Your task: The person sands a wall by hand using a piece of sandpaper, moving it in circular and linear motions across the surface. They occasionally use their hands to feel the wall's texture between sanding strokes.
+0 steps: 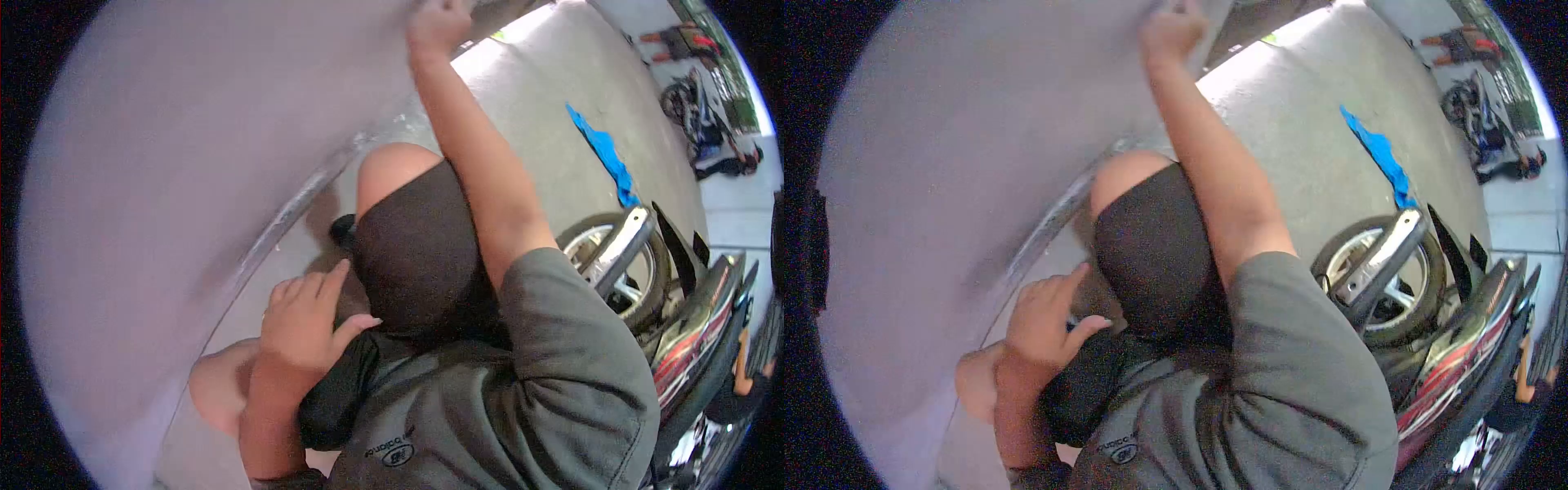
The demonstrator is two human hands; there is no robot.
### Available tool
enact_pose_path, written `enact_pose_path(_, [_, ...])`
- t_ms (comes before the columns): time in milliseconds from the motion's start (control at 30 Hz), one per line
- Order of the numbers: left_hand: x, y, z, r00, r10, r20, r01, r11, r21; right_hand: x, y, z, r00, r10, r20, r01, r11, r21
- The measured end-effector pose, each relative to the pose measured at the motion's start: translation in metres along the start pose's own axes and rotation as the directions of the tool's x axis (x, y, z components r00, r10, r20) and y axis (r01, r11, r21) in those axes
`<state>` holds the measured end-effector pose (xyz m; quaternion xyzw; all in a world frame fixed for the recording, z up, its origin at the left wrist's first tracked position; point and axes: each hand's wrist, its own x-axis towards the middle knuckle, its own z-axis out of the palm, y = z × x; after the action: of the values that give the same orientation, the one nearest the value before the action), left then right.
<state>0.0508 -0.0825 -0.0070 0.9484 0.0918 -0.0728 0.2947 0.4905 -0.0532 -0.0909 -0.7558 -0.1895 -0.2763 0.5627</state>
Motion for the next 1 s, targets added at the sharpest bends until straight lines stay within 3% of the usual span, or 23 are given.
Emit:
enact_pose_path(33, [-0.001, -0.002, 0.003, 0.999, -0.007, 0.042, 0.006, 1.0, 0.019, 0.002, -0.012, -0.024, 0.935, 0.341, 0.095, -0.352, 0.861, 0.367])
enact_pose_path(67, [-0.003, -0.004, 0.011, 0.997, 0.034, -0.063, -0.029, 0.996, 0.081, 0.011, 0.044, -0.022, 0.939, 0.327, 0.106, -0.342, 0.859, 0.38])
enact_pose_path(100, [-0.004, -0.005, 0.009, 0.997, 0.029, -0.078, -0.023, 0.997, 0.075, 0.01, 0.096, -0.015, 0.827, 0.554, -0.092, -0.499, 0.8, 0.332])
enact_pose_path(133, [-0.005, -0.005, 0.007, 0.999, 0.009, -0.049, -0.006, 0.998, 0.056, 0.024, 0.136, 0.094, 0.632, 0.715, -0.301, -0.641, 0.699, 0.316])
enact_pose_path(167, [-0.005, -0.004, 0.006, 1.0, -0.008, -0.018, 0.009, 0.999, 0.038, 0.003, 0.076, -0.012, 0.638, 0.708, -0.301, -0.636, 0.706, 0.312])
enact_pose_path(200, [-0.005, 0.002, 0.004, 1.0, -0.004, -0.02, 0.004, 0.999, 0.031, 0.004, -0.002, -0.032, 0.835, 0.539, -0.11, -0.462, 0.796, 0.391])
enact_pose_path(233, [-0.004, 0.003, 0.002, 1.0, -0.023, 0.015, 0.023, 0.999, 0.032, 0.001, -0.082, -0.047, 0.953, 0.297, 0.063, -0.288, 0.817, 0.499])
enact_pose_path(267, [-0.004, 0.003, 0.001, 0.998, -0.047, 0.05, 0.045, 0.998, 0.035, 0.002, -0.081, -0.048, 0.953, 0.297, 0.066, -0.289, 0.818, 0.498])
enact_pose_path(367, [-0.004, -0.003, 0.005, 0.999, -0.027, 0.028, 0.027, 0.999, 0.027, 0.006, -0.088, -0.043, 0.992, 0.115, -0.051, -0.082, 0.899, 0.43])
enact_pose_path(433, [-0.006, -0.004, 0.004, 0.999, -0.034, 0.008, 0.034, 0.999, 0.024, -0.002, -0.039, -0.029, 0.987, 0.132, -0.095, -0.089, 0.927, 0.364])
enact_pose_path(467, [-0.007, -0.004, 0.004, 1.0, -0.026, 0.0, 0.026, 0.999, 0.019, -0.01, -0.028, -0.029, 0.896, 0.444, 0.023, -0.381, 0.739, 0.556])
enact_pose_path(500, [-0.007, -0.004, 0.004, 0.999, -0.039, -0.014, 0.039, 0.999, 0.016, -0.012, -0.028, -0.029, 0.706, 0.678, 0.203, -0.607, 0.433, 0.667])
enact_pose_path(600, [-0.006, -0.006, 0.01, 0.994, 0.012, -0.105, -0.009, 0.999, 0.036, -0.007, -0.039, -0.024, 0.675, 0.702, 0.229, -0.601, 0.342, 0.723])
enact_pose_path(667, [-0.004, -0.01, 0.014, 0.992, 0.04, -0.122, -0.033, 0.998, 0.058, 0.005, -0.054, -0.031, 0.918, 0.374, 0.13, -0.336, 0.561, 0.757])
enact_pose_path(700, [-0.003, -0.012, 0.016, 0.992, 0.015, -0.127, -0.009, 0.999, 0.045, 0.009, -0.077, -0.043, 0.938, 0.327, 0.114, -0.321, 0.695, 0.643])
enact_pose_path(767, [-0.003, -0.016, 0.018, 0.989, 0.02, -0.144, -0.015, 0.999, 0.04, 0.005, -0.082, -0.039, 0.948, 0.295, 0.121, -0.306, 0.73, 0.611])
enact_pose_path(800, [-0.006, -0.01, 0.018, 0.988, -0.017, -0.156, 0.022, 0.999, 0.036, 0.006, -0.054, -0.031, 0.976, 0.219, -0.005, -0.19, 0.855, 0.482])
enact_pose_path(867, [-0.003, -0.012, 0.015, 0.997, -0.035, -0.072, 0.036, 0.999, 0.015, 0.0, -0.022, -0.029, 0.889, 0.404, 0.215, -0.433, 0.589, 0.682])
enact_pose_path(900, [-0.003, -0.013, 0.013, 0.994, -0.062, -0.085, 0.063, 0.998, 0.005, -0.003, -0.021, -0.028, 0.764, 0.586, 0.271, -0.606, 0.504, 0.616])
enact_pose_path(1000, [-0.004, -0.012, 0.015, 0.999, -0.028, -0.019, 0.028, 1.0, 0.007, -0.01, -0.024, -0.025, 0.696, 0.661, 0.279, -0.644, 0.405, 0.648])
